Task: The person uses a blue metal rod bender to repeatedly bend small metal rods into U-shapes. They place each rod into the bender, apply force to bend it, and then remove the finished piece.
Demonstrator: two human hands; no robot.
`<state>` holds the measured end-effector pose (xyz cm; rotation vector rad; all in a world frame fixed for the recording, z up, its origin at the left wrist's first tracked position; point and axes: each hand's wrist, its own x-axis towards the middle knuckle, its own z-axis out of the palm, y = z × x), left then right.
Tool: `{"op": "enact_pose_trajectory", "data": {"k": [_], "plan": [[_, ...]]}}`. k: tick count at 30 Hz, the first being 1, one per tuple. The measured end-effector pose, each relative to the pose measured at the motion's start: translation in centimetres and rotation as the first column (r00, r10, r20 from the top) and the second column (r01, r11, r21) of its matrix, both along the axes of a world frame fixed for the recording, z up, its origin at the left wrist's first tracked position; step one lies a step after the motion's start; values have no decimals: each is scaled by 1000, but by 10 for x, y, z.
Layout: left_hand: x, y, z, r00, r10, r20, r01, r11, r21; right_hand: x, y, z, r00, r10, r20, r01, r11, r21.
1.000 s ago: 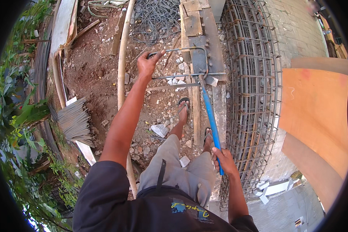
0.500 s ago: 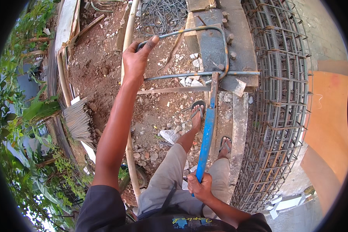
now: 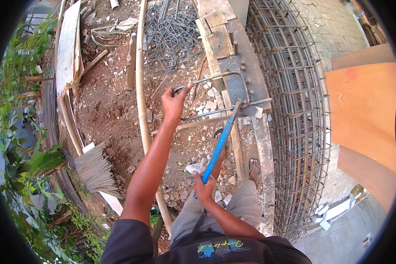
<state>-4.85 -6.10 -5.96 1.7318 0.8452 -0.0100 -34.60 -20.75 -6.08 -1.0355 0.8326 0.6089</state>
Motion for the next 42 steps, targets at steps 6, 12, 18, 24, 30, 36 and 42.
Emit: {"op": "enact_pose_trajectory", "data": {"k": [6, 12, 18, 24, 30, 36, 42], "plan": [[-60, 15, 91, 963, -103, 251, 159, 963, -216, -37, -196, 49, 808, 554, 202, -225, 606, -763], [-104, -10, 202, 769, -562, 305, 294, 735, 611, -47, -256, 121, 874, 485, -23, -263, 432, -863], [-21, 10, 191, 531, -605, 593, 453, 794, 405, -79, -225, 56, 965, 262, -11, -154, 533, -832], [49, 9, 217, 356, -793, 495, 586, 602, 543, -65, -199, 73, 972, 233, 6, -157, 673, -723], [57, -39, 248, 169, -718, 676, 704, 568, 427, -70, -224, 85, 928, 371, -24, -216, 488, -846], [87, -40, 217, 177, -581, 795, 734, 616, 286, -68, -222, 86, 959, 278, -59, -205, 535, -820], [105, -16, 155, 283, -577, 766, 693, 675, 252, -87, -221, 67, 966, 227, -128, -233, 536, -812]]}}
